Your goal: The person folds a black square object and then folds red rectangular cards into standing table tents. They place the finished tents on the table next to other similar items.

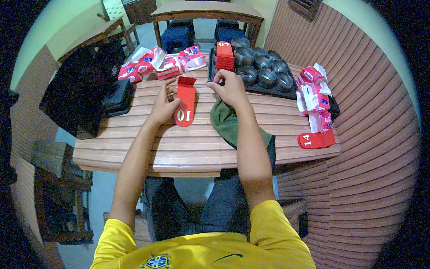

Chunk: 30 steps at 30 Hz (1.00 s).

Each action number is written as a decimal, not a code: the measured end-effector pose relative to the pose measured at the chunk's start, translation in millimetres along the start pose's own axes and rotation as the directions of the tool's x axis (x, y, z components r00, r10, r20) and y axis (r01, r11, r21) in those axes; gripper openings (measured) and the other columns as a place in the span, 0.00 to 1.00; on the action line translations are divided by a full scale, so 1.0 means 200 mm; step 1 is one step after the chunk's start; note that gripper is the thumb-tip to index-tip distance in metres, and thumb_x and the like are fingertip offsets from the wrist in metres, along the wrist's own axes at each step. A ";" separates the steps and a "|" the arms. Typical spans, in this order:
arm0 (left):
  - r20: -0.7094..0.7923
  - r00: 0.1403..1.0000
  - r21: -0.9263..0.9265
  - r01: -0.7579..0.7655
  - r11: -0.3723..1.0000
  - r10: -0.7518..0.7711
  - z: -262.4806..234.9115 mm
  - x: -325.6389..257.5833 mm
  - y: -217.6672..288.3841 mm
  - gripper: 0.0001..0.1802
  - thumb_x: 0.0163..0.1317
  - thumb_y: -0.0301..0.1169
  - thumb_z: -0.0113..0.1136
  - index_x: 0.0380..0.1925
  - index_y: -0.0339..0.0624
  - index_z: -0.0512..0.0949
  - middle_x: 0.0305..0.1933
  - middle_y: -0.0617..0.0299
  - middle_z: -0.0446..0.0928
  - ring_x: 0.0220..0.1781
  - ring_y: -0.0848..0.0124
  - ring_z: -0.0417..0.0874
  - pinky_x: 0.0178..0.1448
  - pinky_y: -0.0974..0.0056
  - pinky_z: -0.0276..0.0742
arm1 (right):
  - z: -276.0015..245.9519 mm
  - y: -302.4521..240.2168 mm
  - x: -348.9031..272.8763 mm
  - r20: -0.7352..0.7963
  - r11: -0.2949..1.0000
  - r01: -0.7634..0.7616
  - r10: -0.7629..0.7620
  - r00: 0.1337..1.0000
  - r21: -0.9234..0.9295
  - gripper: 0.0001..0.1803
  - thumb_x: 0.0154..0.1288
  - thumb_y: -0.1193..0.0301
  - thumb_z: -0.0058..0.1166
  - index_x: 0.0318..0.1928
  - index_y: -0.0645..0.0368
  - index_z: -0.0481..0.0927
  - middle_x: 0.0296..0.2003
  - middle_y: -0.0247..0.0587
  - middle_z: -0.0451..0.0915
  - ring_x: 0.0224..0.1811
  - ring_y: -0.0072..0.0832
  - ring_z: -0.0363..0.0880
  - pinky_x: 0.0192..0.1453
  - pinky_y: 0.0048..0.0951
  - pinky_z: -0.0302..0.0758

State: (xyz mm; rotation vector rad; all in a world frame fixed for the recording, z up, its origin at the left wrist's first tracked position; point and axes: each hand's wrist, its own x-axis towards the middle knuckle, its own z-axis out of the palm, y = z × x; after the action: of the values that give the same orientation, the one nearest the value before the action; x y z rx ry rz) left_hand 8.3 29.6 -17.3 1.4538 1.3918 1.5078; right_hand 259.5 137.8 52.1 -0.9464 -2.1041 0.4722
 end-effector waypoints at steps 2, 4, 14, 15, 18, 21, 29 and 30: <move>-0.042 0.999 -0.041 -0.008 0.999 0.006 0.00 0.01 0.01 0.41 0.64 0.22 0.70 0.77 0.39 0.65 0.46 0.58 0.86 0.42 0.73 0.86 0.50 0.64 0.83 | 0.03 -0.01 0.00 0.029 0.992 -0.107 0.106 0.994 0.059 0.18 0.59 0.59 0.81 0.36 0.60 0.89 0.35 0.48 0.91 0.40 0.42 0.91 0.48 0.41 0.84; -0.047 0.998 -0.083 0.040 0.996 -0.044 -0.01 0.02 0.03 0.39 0.67 0.22 0.69 0.77 0.37 0.65 0.46 0.59 0.87 0.43 0.74 0.87 0.50 0.65 0.84 | 0.05 -0.02 -0.01 0.019 0.995 -0.061 0.060 0.998 0.073 0.18 0.59 0.59 0.81 0.40 0.59 0.91 0.36 0.46 0.91 0.41 0.39 0.92 0.50 0.40 0.85; 0.286 0.930 -0.279 0.313 0.908 -0.233 -0.09 0.03 0.12 0.14 0.75 0.25 0.62 0.54 0.31 0.89 0.48 0.51 0.91 0.44 0.70 0.94 0.46 0.64 0.91 | 0.15 -0.02 -0.02 0.343 0.990 -0.056 0.008 0.939 0.131 0.21 0.64 0.60 0.76 0.52 0.62 0.93 0.44 0.56 0.93 0.44 0.42 0.93 0.55 0.40 0.86; 0.289 0.930 -0.330 0.318 0.889 -0.225 -0.09 0.03 0.13 0.14 0.75 0.26 0.62 0.54 0.30 0.89 0.48 0.51 0.91 0.44 0.69 0.94 0.45 0.64 0.91 | 0.16 -0.02 -0.03 0.325 0.990 -0.022 -0.024 0.946 0.139 0.19 0.65 0.61 0.74 0.48 0.64 0.94 0.43 0.56 0.93 0.44 0.42 0.93 0.55 0.40 0.86; 0.344 0.911 -0.473 0.376 0.797 -0.227 -0.11 0.02 0.15 0.21 0.75 0.32 0.59 0.60 0.29 0.85 0.54 0.50 0.89 0.53 0.63 0.93 0.59 0.57 0.90 | 0.19 -0.02 -0.02 0.382 0.980 -0.082 0.008 0.924 0.180 0.17 0.69 0.67 0.70 0.51 0.67 0.93 0.39 0.47 0.94 0.40 0.30 0.90 0.51 0.38 0.84; 0.349 0.921 -0.727 0.381 0.570 -0.171 -0.12 -0.01 0.18 0.31 0.71 0.34 0.56 0.72 0.31 0.76 0.64 0.50 0.85 0.66 0.59 0.87 0.75 0.48 0.80 | 0.21 -0.04 -0.03 0.408 0.984 -0.074 0.002 0.913 0.161 0.16 0.69 0.67 0.68 0.49 0.68 0.92 0.38 0.53 0.94 0.38 0.35 0.92 0.49 0.39 0.84; 0.513 0.858 -0.239 0.111 0.965 0.028 -0.10 -0.01 0.15 0.43 0.64 0.19 0.74 0.80 0.39 0.70 0.78 0.56 0.77 0.74 0.66 0.81 0.79 0.58 0.77 | 0.28 -0.08 -0.06 0.352 0.985 0.082 -0.024 0.936 -0.152 0.15 0.65 0.63 0.66 0.45 0.59 0.95 0.39 0.66 0.89 0.44 0.58 0.91 0.58 0.52 0.86; 0.487 0.872 -0.187 0.062 0.980 0.038 -0.10 -0.01 0.14 0.42 0.66 0.20 0.74 0.80 0.40 0.70 0.77 0.57 0.78 0.73 0.66 0.82 0.78 0.59 0.78 | 0.28 -0.08 -0.06 0.352 0.985 0.081 -0.023 0.936 -0.150 0.15 0.65 0.63 0.66 0.45 0.59 0.95 0.39 0.66 0.89 0.44 0.58 0.91 0.58 0.52 0.86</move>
State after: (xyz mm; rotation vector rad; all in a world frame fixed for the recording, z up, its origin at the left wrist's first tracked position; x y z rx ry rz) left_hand -3.4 15.2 12.2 1.5548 0.9142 1.1188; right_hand 214.7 117.8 19.9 -0.9489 -2.5159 0.4745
